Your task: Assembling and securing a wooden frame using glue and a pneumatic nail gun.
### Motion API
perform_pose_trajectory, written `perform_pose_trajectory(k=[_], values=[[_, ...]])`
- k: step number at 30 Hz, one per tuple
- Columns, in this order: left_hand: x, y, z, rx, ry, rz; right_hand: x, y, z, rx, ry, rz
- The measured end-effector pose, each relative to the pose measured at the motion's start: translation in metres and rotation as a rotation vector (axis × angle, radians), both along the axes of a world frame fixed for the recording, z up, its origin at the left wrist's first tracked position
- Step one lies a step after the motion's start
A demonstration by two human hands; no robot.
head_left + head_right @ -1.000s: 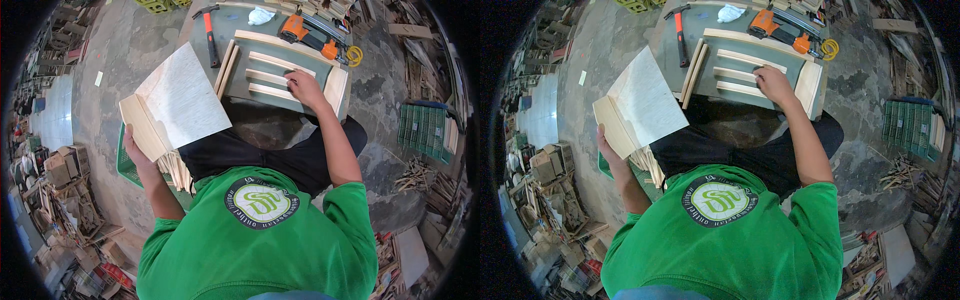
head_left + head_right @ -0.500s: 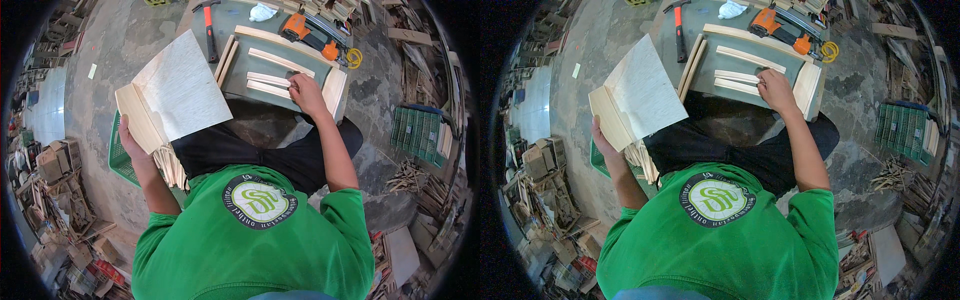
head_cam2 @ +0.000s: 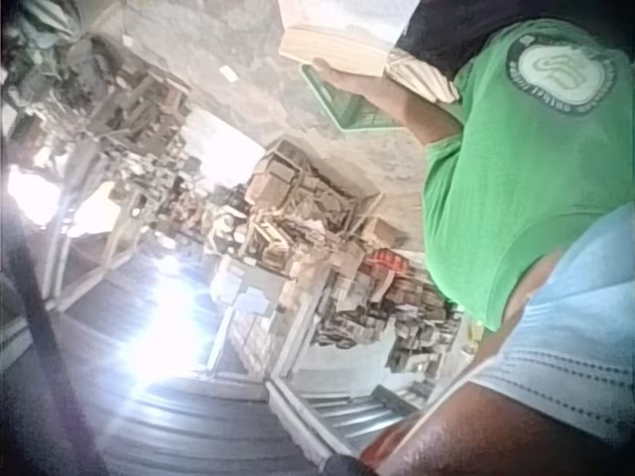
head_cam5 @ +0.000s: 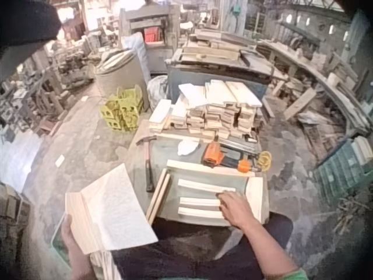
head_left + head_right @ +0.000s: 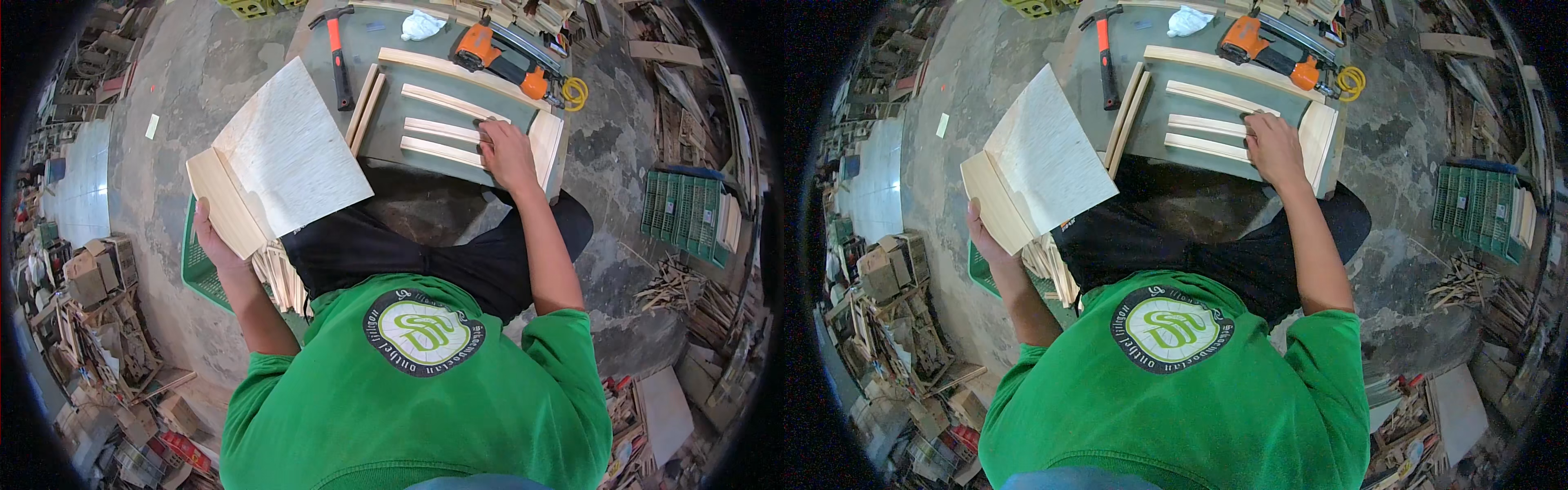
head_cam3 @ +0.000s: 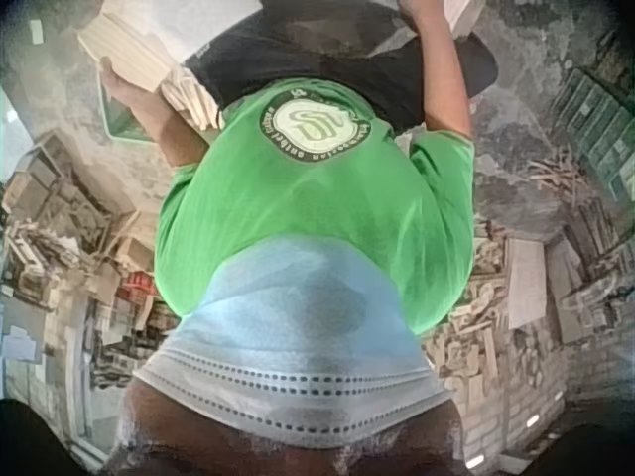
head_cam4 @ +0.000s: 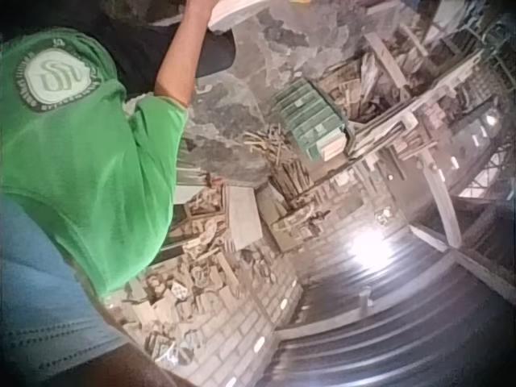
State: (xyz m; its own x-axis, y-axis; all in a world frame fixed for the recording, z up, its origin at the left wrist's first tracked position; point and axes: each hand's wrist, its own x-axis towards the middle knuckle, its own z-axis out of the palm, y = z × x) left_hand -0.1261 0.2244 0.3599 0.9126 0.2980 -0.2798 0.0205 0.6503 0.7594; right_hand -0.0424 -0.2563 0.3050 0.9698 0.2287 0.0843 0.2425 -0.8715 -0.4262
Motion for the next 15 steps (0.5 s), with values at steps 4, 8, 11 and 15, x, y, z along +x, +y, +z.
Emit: perform_pose_trajectory(k=[4,8,11,15], values=[[-0.003,0.008,-0.006,-0.045,-0.013,-0.005,-0.013,0.004,-0.002,0.042,0.009,0.137],[-0.003,0.017,-0.012,-0.029,-0.021,-0.023,-0.030,0.009,-0.006,0.020,-0.041,0.153],[-0.001,0.019,-0.014,-0.039,-0.012,-0.019,-0.033,0.010,-0.011,-0.004,-0.068,0.154],[-0.002,0.023,-0.013,-0.048,-0.008,-0.010,-0.031,0.019,-0.003,0.004,-0.016,0.145]])
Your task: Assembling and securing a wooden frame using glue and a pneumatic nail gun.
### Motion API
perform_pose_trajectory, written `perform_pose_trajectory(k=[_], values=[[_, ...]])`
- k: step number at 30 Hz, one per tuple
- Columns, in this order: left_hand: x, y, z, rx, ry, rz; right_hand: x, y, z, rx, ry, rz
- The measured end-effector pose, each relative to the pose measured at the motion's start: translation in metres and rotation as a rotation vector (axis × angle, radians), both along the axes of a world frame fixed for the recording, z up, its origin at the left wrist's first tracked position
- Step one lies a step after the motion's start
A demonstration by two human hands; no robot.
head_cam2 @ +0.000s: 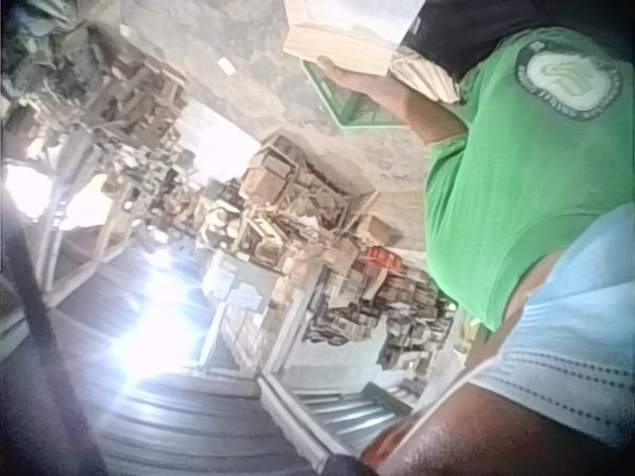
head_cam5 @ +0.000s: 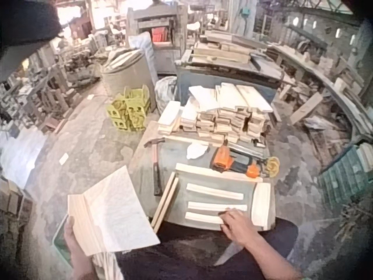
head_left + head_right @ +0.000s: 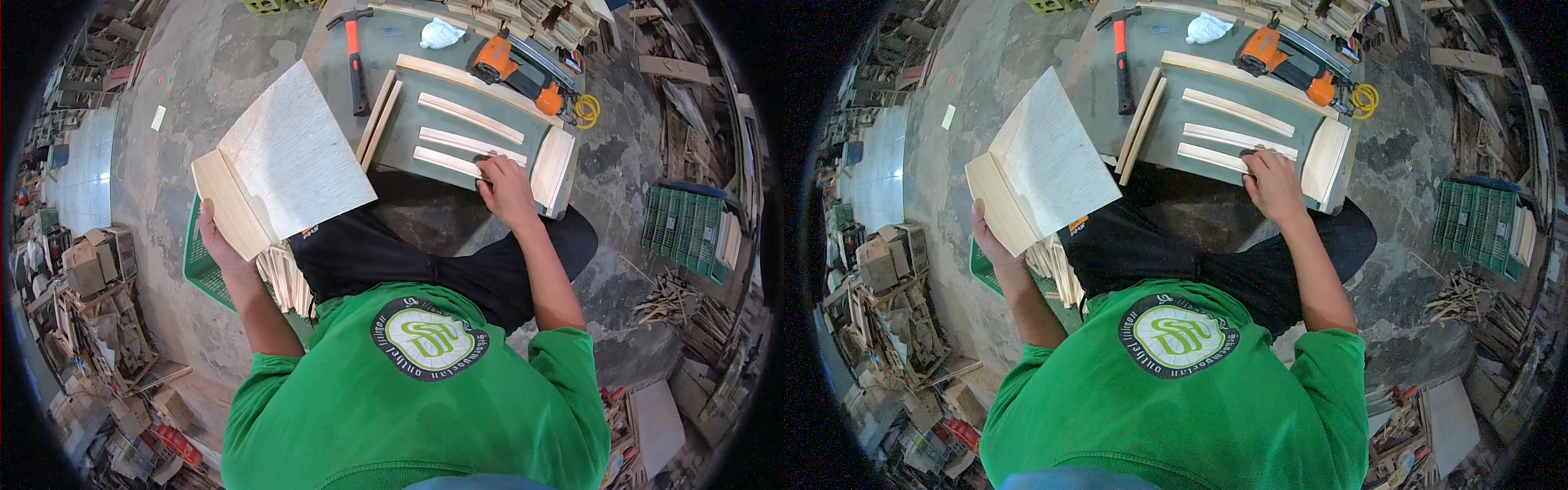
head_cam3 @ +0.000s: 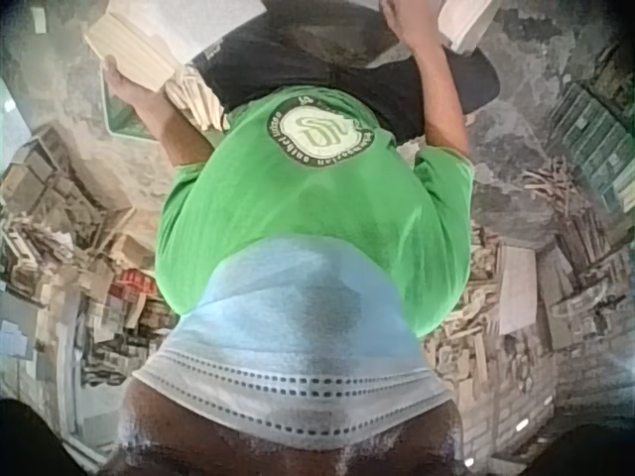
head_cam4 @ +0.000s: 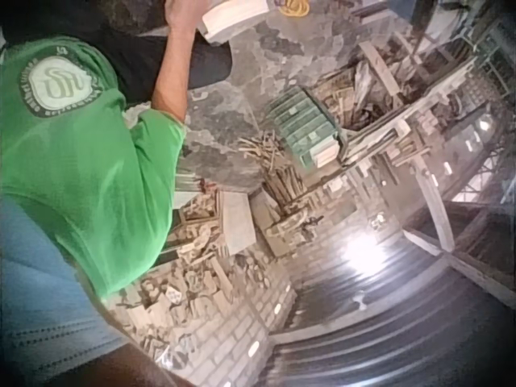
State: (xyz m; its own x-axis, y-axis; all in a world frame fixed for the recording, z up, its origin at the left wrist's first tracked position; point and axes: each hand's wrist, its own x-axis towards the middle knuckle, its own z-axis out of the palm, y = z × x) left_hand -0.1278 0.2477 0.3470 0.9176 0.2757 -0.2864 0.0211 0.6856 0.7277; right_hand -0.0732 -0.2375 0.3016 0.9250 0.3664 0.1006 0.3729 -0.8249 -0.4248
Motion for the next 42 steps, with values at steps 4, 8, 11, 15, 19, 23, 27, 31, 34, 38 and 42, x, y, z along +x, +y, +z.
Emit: perform_pose_trajectory(k=[4,8,11,15,19,23,27,31,34,38,42], values=[[-0.001,0.005,0.001,0.010,-0.007,0.014,0.008,0.014,0.005,0.061,0.023,0.017],[0.000,0.000,0.010,0.079,0.011,0.065,0.028,0.090,0.021,0.476,0.207,-0.162],[0.000,-0.005,0.019,0.120,0.024,0.125,0.060,0.157,0.004,0.485,0.100,-0.001],[-0.003,-0.008,0.022,0.126,0.022,0.119,0.094,0.240,-0.013,0.322,0.170,-0.004],[-0.003,-0.026,0.038,0.244,0.095,0.204,0.102,0.248,-0.019,0.117,0.252,0.000],[0.000,-0.031,0.045,0.333,0.107,0.173,0.094,0.173,-0.001,0.356,0.181,-0.137],[0.011,-0.031,0.039,0.272,0.116,0.105,0.064,0.042,0.006,0.307,-0.023,-0.331],[0.030,-0.035,0.025,0.147,0.100,0.010,0.042,-0.040,0.027,-0.007,0.147,-0.413],[0.035,-0.048,0.027,0.110,0.065,-0.032,0.051,-0.034,0.023,0.036,0.132,-0.255],[0.029,-0.054,0.028,0.094,0.013,-0.075,0.078,-0.007,0.004,0.002,0.106,-0.166],[0.019,-0.064,0.042,0.176,0.024,0.000,0.098,0.008,-0.013,-0.191,0.062,-0.103]])
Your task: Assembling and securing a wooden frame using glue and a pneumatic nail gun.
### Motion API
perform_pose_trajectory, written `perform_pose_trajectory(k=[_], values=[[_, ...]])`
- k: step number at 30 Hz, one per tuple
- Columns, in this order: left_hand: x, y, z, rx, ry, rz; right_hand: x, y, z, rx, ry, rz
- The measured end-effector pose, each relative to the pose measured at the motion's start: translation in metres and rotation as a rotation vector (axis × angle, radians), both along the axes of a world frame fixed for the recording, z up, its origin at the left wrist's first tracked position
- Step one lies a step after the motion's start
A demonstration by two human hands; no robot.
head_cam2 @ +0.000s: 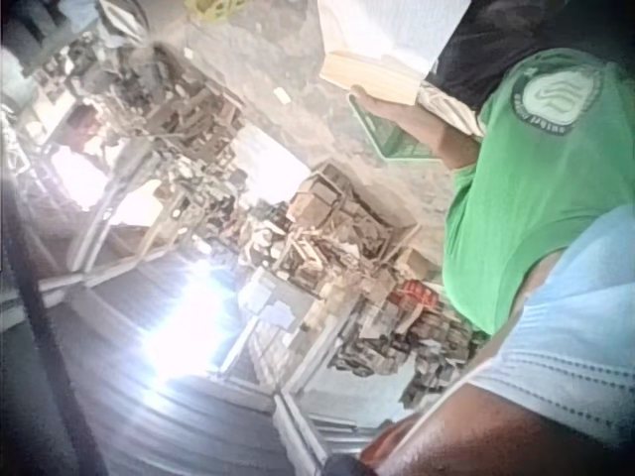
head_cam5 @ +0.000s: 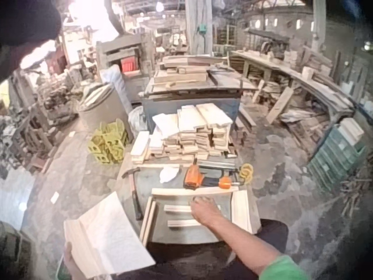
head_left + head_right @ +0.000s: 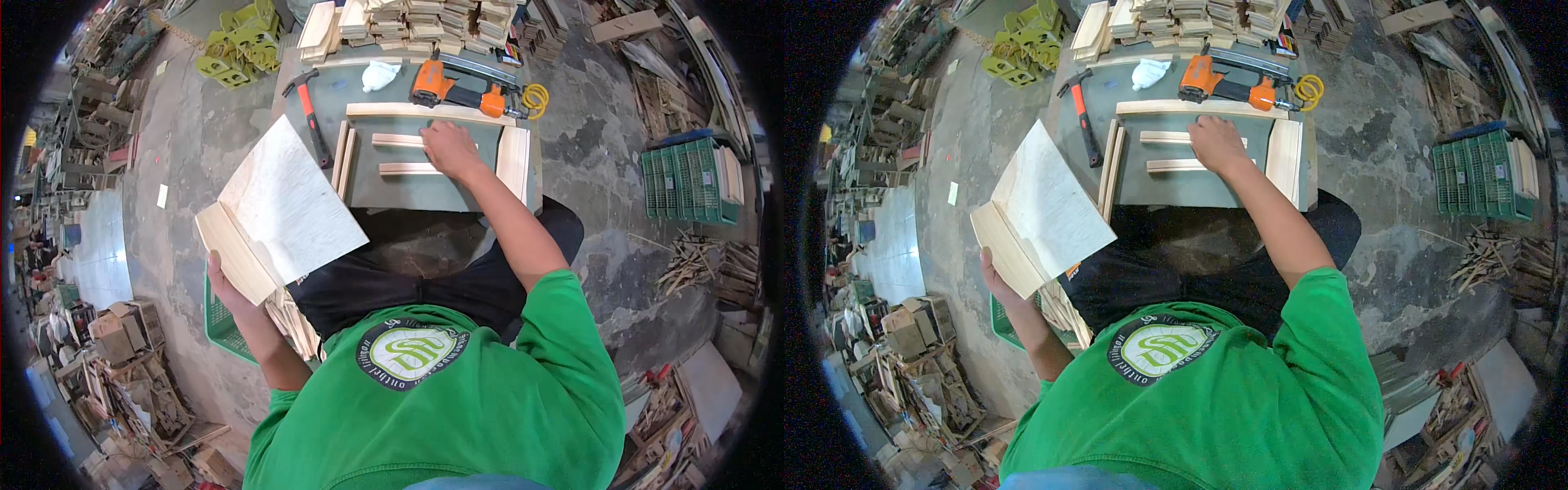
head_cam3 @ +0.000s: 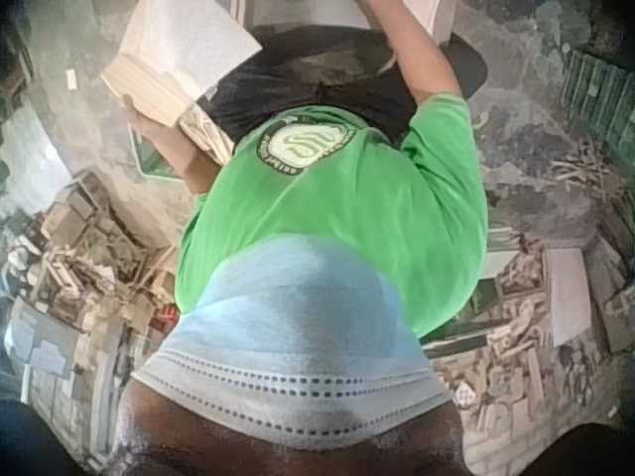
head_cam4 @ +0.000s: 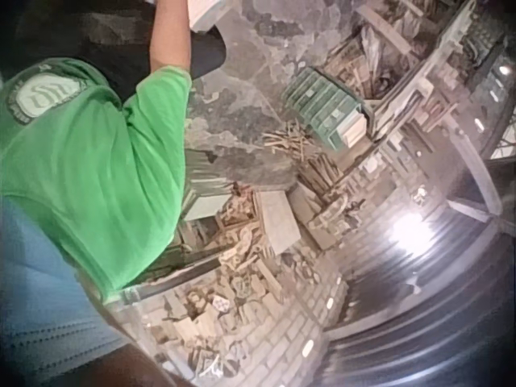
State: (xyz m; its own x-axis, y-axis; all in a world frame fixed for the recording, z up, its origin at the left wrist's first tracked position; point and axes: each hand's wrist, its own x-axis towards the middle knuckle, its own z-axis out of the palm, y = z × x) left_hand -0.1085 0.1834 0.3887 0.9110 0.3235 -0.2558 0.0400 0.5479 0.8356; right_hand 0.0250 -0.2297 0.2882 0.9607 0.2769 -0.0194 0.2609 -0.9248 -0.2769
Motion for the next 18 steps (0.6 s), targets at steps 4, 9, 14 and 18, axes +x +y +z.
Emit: perform_pose_trajectory(k=[4,9,14,18], values=[[-0.004,-0.009,0.013,0.076,0.041,0.048,0.013,-0.009,-0.009,-0.005,-0.128,0.033],[0.002,-0.003,0.007,0.061,0.012,-0.028,0.021,-0.025,0.002,-0.072,-0.175,0.012],[0.007,-0.004,0.003,0.012,0.005,-0.061,0.018,-0.049,-0.005,-0.054,-0.351,-0.038],[0.001,-0.002,-0.001,0.021,-0.001,-0.073,-0.011,-0.076,0.011,0.034,-0.248,-0.412]])
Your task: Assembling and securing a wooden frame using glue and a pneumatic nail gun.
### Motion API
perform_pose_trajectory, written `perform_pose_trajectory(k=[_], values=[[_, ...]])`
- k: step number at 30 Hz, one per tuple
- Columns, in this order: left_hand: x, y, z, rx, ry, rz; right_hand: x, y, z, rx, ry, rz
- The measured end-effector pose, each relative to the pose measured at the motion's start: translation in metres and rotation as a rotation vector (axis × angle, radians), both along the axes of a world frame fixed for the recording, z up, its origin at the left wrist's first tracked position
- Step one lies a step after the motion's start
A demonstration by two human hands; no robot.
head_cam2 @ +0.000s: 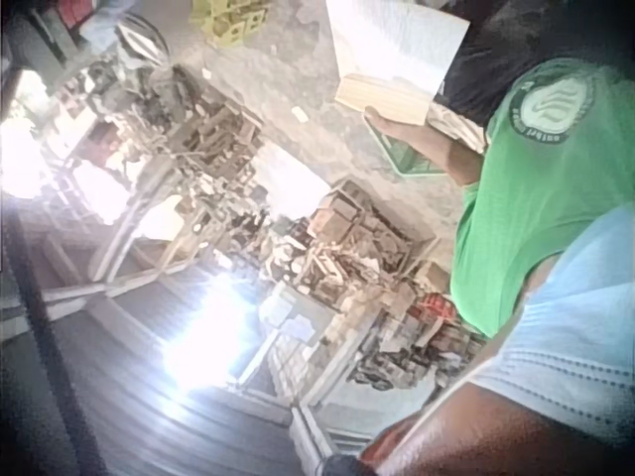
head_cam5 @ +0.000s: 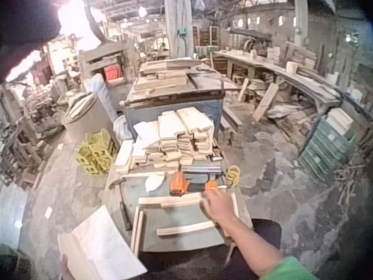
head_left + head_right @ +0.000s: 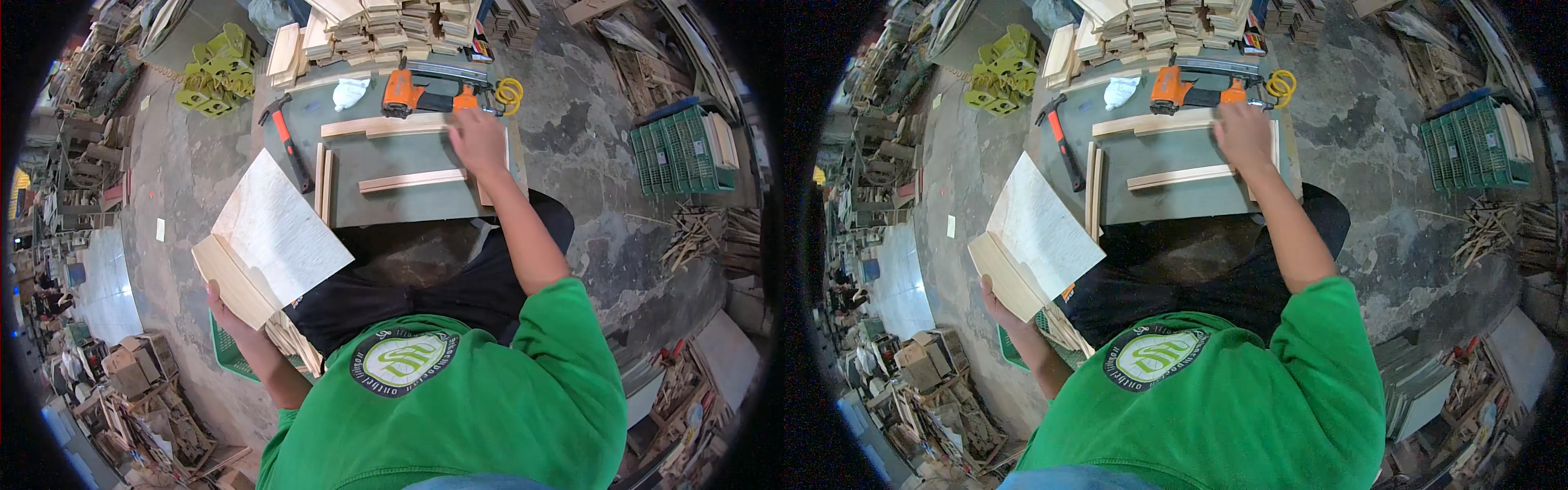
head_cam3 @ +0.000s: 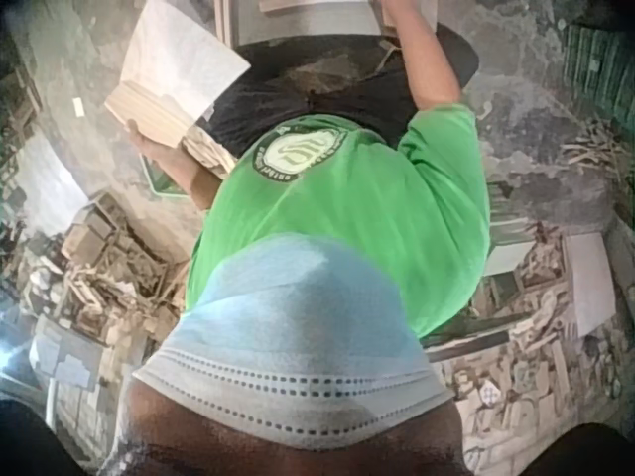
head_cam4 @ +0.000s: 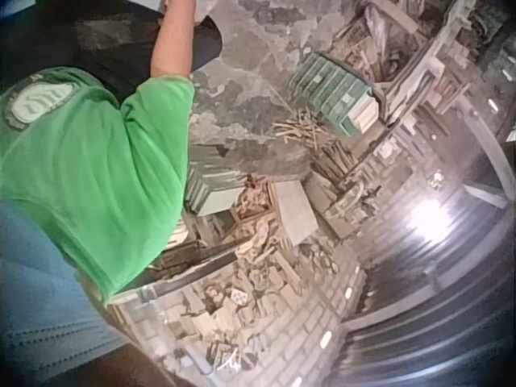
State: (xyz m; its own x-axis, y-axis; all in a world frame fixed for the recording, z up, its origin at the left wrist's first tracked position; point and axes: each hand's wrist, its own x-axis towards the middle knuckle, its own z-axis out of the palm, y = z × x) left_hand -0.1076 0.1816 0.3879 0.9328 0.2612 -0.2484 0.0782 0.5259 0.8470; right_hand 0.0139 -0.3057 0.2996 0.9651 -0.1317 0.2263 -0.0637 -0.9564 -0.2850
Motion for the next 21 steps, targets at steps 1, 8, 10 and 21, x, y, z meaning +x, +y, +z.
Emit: perform_pose_trajectory(k=[1,8,10,21], values=[[0.001,-0.001,-0.001,-0.001,0.004,0.000,-0.011,-0.002,0.012,-0.001,0.004,0.000],[0.015,-0.007,-0.008,-0.044,0.028,-0.026,-0.041,-0.011,0.038,0.134,0.347,-0.466],[0.016,-0.007,-0.005,-0.064,-0.002,-0.030,-0.046,-0.007,0.042,0.176,0.269,-0.471],[-0.007,0.003,-0.018,-0.101,-0.069,-0.156,-0.057,0.121,0.027,0.423,0.067,0.306]])
